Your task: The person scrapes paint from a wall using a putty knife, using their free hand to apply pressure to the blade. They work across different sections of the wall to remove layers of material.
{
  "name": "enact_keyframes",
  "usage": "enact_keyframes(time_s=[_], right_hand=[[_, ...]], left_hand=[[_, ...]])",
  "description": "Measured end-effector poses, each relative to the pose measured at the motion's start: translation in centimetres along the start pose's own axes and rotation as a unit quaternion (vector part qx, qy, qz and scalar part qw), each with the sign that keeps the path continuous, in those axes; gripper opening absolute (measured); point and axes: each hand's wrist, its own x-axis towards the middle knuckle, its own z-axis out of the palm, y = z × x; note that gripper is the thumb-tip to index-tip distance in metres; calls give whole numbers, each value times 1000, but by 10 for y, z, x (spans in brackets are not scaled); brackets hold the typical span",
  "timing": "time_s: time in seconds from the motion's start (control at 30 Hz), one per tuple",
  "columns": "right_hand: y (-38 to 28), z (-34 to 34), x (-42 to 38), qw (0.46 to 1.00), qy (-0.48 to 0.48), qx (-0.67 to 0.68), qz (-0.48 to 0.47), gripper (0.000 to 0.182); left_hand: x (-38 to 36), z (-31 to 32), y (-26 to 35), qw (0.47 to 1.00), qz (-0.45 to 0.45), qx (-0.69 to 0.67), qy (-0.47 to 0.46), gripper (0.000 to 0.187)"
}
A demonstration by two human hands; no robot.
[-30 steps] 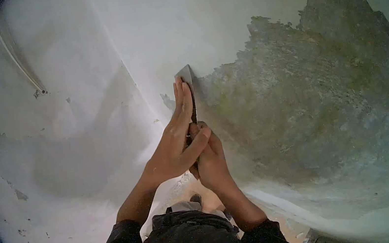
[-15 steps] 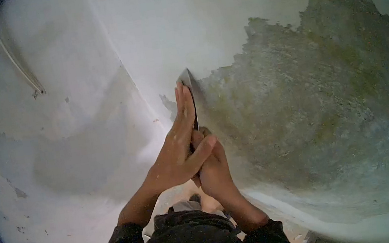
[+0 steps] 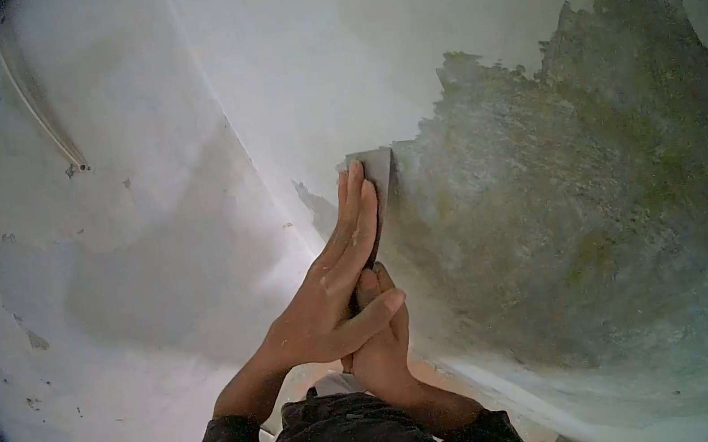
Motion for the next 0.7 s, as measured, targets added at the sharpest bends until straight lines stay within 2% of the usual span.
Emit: enact_keyframes(time_s=[0.03, 0.17, 0.2, 0.23, 0.27, 0.3, 0.33, 0.37, 0.47, 0.53, 0.57, 0.6, 0.63, 0.67, 0.7], right_hand=[[1, 3, 1, 999, 0, 8, -35, 46], [7, -19, 4, 998, -50, -24, -35, 46], [16, -24, 15, 968, -205, 138, -52, 45], [19, -25, 23, 885, -355, 294, -75, 44], [16, -23, 16, 883, -357, 295, -78, 44], [-1, -8, 3, 969, -189, 153, -42, 43], [-9, 0, -4, 1000, -6, 1, -1, 42], [-5, -1, -8, 1000, -3, -1, 6, 42], [17, -9, -13, 984, -10, -153, -85, 35], [19, -6, -6, 953, -23, -252, -165, 34], [9, -5, 0, 951, -26, -254, -174, 34], [-11, -3, 4, 995, 1, -94, -33, 37], [-21, -4, 1, 990, 34, 68, 119, 41], [-18, -4, -5, 989, 39, 63, 127, 41], [-12, 0, -7, 993, 26, -111, -4, 37]], left_hand=[[1, -2, 1, 1000, 0, -6, -3, 89], [1, 4, 0, 1000, -14, -2, -3, 92], [1, -2, 2, 1000, -10, -6, -5, 90], [3, -7, 3, 1000, 1, -5, -6, 89], [3, -6, 3, 1000, 3, -1, -7, 89], [3, -4, 3, 1000, 1, 2, -17, 89], [3, -2, 3, 1000, -4, 2, -26, 88], [4, -5, 4, 1000, -10, -2, -26, 88], [3, -13, 6, 1000, -1, 6, -30, 88], [-4, -6, 1, 998, -39, -5, -47, 88], [-3, -3, 0, 997, -34, 37, -54, 87], [3, -2, 0, 998, -33, 35, -47, 87], [8, 0, 2, 999, -26, 31, -2, 86], [9, 1, 5, 999, -21, 29, 40, 85], [9, 0, 7, 999, -33, 16, 36, 82]])
